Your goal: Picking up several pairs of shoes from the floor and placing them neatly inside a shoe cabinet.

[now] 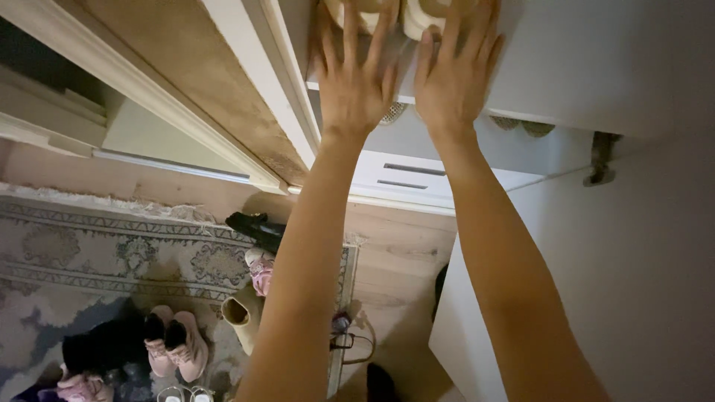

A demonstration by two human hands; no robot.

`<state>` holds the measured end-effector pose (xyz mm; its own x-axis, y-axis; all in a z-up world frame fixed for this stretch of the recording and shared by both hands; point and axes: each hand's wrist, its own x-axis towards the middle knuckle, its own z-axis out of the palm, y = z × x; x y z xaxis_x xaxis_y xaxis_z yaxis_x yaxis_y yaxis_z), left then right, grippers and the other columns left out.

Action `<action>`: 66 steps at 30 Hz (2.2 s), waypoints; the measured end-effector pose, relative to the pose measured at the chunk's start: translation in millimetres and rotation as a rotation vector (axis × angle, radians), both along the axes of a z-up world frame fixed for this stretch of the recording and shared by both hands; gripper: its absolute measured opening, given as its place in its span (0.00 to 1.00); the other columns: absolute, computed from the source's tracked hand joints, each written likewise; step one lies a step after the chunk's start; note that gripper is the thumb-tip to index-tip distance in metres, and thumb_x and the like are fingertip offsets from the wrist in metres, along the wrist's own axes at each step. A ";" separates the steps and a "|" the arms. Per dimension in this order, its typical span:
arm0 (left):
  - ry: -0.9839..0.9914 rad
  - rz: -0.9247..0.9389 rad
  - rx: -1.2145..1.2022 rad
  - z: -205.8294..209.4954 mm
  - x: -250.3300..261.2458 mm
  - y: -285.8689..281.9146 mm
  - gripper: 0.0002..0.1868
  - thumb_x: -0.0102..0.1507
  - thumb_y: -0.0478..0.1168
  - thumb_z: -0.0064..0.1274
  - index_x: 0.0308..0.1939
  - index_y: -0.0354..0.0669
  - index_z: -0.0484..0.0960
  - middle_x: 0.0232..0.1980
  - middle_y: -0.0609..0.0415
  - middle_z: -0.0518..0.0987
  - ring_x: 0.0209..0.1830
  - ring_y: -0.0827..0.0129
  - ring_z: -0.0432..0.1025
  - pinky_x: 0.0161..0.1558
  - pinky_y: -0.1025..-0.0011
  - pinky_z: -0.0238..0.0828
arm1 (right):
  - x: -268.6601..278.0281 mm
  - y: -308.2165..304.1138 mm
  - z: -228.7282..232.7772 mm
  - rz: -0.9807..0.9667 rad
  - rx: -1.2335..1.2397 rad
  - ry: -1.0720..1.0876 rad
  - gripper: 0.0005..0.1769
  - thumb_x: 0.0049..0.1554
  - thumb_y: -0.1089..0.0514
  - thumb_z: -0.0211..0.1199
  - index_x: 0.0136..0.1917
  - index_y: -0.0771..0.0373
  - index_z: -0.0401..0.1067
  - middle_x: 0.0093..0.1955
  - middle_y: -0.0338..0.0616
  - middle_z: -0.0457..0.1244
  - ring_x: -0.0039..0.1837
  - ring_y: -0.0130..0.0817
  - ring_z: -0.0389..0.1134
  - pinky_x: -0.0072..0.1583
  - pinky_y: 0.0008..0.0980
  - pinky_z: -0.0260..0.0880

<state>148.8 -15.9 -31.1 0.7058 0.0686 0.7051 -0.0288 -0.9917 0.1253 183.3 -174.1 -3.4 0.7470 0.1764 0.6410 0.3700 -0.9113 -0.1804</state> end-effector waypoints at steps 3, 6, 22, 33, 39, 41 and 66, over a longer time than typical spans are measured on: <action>0.093 -0.001 -0.048 2.9 -2.9 -1.6 0.39 0.72 0.59 0.47 0.83 0.65 0.49 0.85 0.42 0.44 0.77 0.31 0.52 0.73 0.35 0.53 | -0.6 1.1 7.9 -0.004 -0.024 0.020 0.31 0.76 0.45 0.49 0.84 0.61 0.51 0.84 0.66 0.42 0.85 0.63 0.41 0.80 0.65 0.44; -0.010 0.001 -0.040 0.5 -3.1 -3.8 0.39 0.71 0.57 0.48 0.84 0.65 0.49 0.85 0.42 0.44 0.79 0.31 0.51 0.75 0.36 0.54 | 2.1 0.1 1.6 0.010 -0.001 0.038 0.29 0.77 0.47 0.48 0.84 0.61 0.50 0.86 0.62 0.43 0.86 0.60 0.43 0.82 0.63 0.46; 0.058 0.031 -0.016 -0.7 5.2 -4.0 0.37 0.71 0.57 0.45 0.83 0.68 0.50 0.84 0.42 0.46 0.73 0.31 0.57 0.72 0.37 0.56 | 4.9 0.0 1.7 0.097 0.046 -0.062 0.33 0.77 0.52 0.51 0.87 0.61 0.43 0.86 0.63 0.42 0.85 0.62 0.46 0.83 0.52 0.52; 0.045 0.012 -0.032 -2.3 5.6 -3.7 0.38 0.71 0.59 0.46 0.82 0.69 0.48 0.84 0.42 0.41 0.74 0.30 0.55 0.71 0.37 0.57 | 3.6 0.3 3.0 0.102 0.067 -0.038 0.32 0.76 0.52 0.51 0.86 0.60 0.46 0.85 0.65 0.43 0.85 0.64 0.46 0.82 0.53 0.53; 0.142 0.041 -0.023 4.4 3.4 -4.5 0.40 0.70 0.59 0.47 0.82 0.70 0.45 0.84 0.43 0.41 0.74 0.31 0.56 0.69 0.36 0.58 | 14.0 -2.6 -8.4 0.079 -0.007 -0.102 0.32 0.77 0.51 0.51 0.86 0.62 0.44 0.85 0.67 0.41 0.85 0.64 0.45 0.82 0.54 0.51; 0.133 0.037 -0.028 3.0 3.0 -5.1 0.40 0.70 0.59 0.47 0.82 0.71 0.44 0.84 0.43 0.41 0.74 0.32 0.56 0.70 0.36 0.58 | 7.2 -0.6 -2.4 0.084 0.017 -0.080 0.33 0.77 0.51 0.50 0.87 0.62 0.43 0.85 0.66 0.41 0.85 0.64 0.46 0.83 0.54 0.52; -0.025 -0.180 -0.063 26.0 -76.3 22.0 0.37 0.72 0.57 0.46 0.83 0.55 0.56 0.85 0.47 0.48 0.85 0.42 0.44 0.82 0.39 0.43 | 4.1 1.8 4.7 0.099 0.057 -0.109 0.32 0.73 0.51 0.52 0.84 0.64 0.49 0.85 0.56 0.47 0.86 0.55 0.45 0.82 0.58 0.45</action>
